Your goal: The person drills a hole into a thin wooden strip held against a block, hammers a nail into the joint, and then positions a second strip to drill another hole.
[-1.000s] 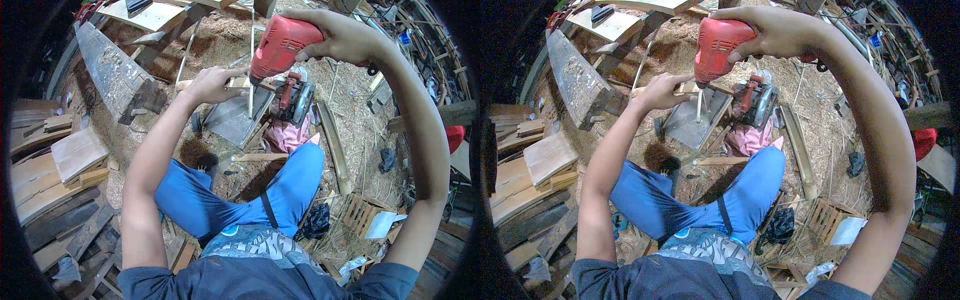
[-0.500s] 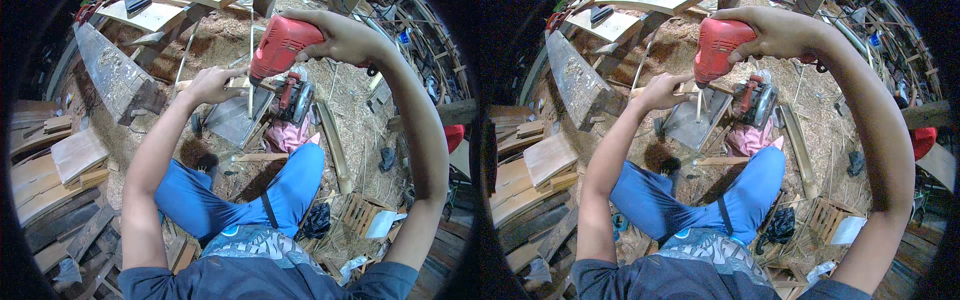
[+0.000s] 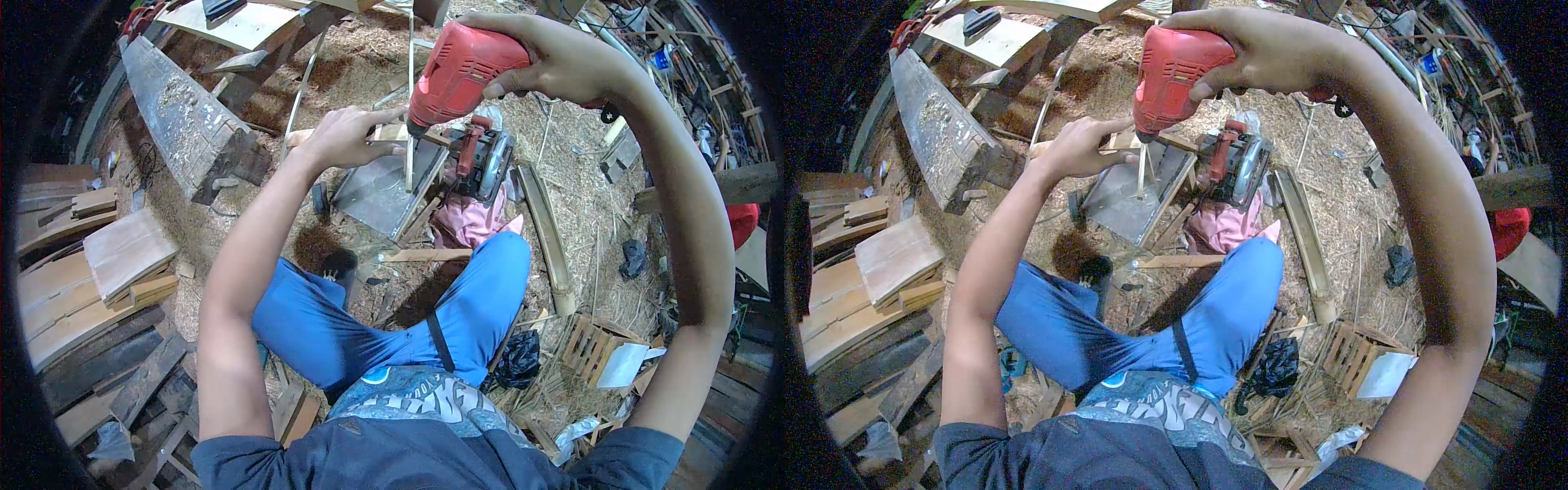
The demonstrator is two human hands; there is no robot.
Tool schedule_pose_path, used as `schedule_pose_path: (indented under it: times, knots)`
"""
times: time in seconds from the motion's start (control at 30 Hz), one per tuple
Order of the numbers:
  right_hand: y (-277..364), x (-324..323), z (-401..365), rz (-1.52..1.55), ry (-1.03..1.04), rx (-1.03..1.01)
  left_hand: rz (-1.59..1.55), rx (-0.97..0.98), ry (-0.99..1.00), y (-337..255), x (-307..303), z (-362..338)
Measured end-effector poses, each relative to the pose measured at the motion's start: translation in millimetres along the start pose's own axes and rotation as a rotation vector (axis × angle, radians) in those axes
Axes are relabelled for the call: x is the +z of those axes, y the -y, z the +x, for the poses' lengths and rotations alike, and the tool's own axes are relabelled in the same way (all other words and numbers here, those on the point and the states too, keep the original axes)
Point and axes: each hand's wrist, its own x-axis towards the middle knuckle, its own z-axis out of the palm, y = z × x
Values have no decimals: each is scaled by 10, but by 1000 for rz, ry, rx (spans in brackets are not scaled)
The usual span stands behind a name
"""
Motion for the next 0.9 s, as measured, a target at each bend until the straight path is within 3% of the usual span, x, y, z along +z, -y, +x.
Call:
schedule_pose_path:
  times: [0.17, 0.33, 0.63, 0.9]
  knots:
    - [30, -22, -15, -14, 12, 15, 13, -8, 13, -46, -40, -11]
    - [-106, 33, 15, 67, -18, -113, 35, -1, -7, 13, 12, -5]
    - [47, -32, -16, 21, 32, 6, 42, 42, -41, 71, 82, 26]
    - [-7, 11, -13, 36, 9, -31, 33, 7, 7, 33, 38, 22]
